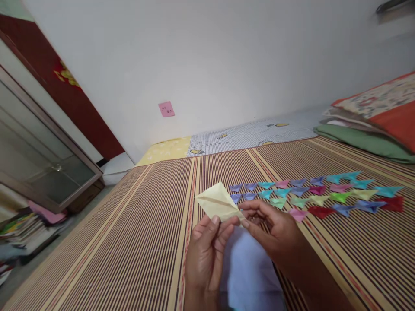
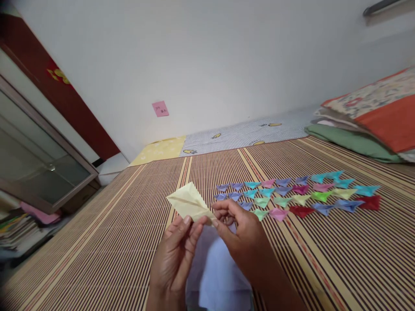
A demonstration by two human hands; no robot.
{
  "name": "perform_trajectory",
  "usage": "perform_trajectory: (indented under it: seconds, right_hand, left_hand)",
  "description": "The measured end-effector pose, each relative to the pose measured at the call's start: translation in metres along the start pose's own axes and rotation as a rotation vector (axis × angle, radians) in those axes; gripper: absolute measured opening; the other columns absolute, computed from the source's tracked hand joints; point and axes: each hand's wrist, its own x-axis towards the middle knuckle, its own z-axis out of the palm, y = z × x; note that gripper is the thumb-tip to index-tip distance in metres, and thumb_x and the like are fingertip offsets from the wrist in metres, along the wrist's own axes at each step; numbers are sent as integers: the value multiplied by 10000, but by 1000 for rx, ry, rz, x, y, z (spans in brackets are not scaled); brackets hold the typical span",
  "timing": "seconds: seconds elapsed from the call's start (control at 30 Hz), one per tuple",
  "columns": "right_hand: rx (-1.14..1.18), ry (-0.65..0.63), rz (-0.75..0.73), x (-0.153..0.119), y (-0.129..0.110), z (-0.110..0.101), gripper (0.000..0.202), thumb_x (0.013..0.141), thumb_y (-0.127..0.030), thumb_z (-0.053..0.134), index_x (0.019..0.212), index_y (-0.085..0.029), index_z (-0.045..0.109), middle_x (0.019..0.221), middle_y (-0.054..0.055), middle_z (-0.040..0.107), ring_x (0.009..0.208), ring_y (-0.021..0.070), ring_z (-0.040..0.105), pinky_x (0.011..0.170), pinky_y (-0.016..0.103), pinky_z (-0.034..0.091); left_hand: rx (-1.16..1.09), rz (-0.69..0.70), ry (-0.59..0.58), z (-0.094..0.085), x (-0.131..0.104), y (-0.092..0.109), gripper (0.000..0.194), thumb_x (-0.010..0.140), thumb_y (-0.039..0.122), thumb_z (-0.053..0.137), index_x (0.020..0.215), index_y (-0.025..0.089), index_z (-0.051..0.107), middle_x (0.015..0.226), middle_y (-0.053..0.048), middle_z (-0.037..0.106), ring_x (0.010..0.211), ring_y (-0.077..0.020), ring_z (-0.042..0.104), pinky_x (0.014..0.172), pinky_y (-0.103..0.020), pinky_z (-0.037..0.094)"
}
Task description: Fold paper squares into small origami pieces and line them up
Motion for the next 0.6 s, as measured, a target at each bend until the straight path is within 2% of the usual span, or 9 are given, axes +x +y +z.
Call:
perform_trajectory:
  seconds: [0.13,0.2,0.23,0.3,0.37,0.4,0.5,0.6]
  right_hand:
    - [-11,171,-129,-1,-3,-3,535,852,-329,728,1356,-228,581,1185,118,732,1096,295,682,949,484,537]
    - [-14,225,-232,-4,-9,-7,581,851,-324,752,1393,-258,554,1264,115,708,1186,302,650,1018,493,508]
    - [-50,217,-277,-5,-12,-9,504,858,-296,753,1336,-280,596,1233,95,721,1175,293,656,1021,484,505]
    - [-109,147,-415,-6,-18,-14,207,877,-213,716,1064,-300,703,1036,43,757,1072,267,686,954,443,533]
    - [-143,66,-522,-5,-22,-17,152,873,-143,677,885,-291,711,902,19,739,1013,253,687,891,413,547]
    - [-160,41,-550,-5,-23,-19,171,867,-125,662,851,-288,713,905,20,732,1025,256,680,888,413,546]
    - [-226,2,-551,-4,-21,-21,203,863,-128,637,869,-297,750,1109,46,725,1170,291,632,971,470,519]
    - [-243,-23,-533,-5,-17,-19,221,887,-170,632,963,-319,776,1317,54,666,1280,313,572,1031,508,486]
  left_hand:
    - [279,151,-106,-2,-3,-5,150,840,251,784,913,121,794,941,-126,819,887,-242,787,834,-327,623]
    - [423,189,-156,-2,-5,-5,168,872,267,743,964,143,810,999,-126,815,941,-254,772,899,-365,597]
    - [475,218,-174,-2,-7,-4,159,868,253,738,967,157,818,1035,-124,812,986,-262,761,937,-374,577]
    - [526,290,-175,-2,-10,-1,143,842,208,736,945,182,831,1096,-117,802,1085,-278,728,1000,-374,536]
    - [507,344,-131,-3,-13,2,175,824,190,726,960,204,835,1140,-112,793,1129,-288,709,1000,-374,532]
    - [486,359,-109,-4,-14,3,202,825,199,720,991,211,833,1160,-113,788,1125,-293,709,978,-377,543]
    - [436,370,-72,-7,-15,4,263,852,262,709,1090,215,811,1209,-131,771,1106,-309,713,922,-391,567]
    - [420,353,-65,-8,-14,2,252,870,303,723,1088,209,806,1195,-137,775,1067,-300,728,923,-398,565]
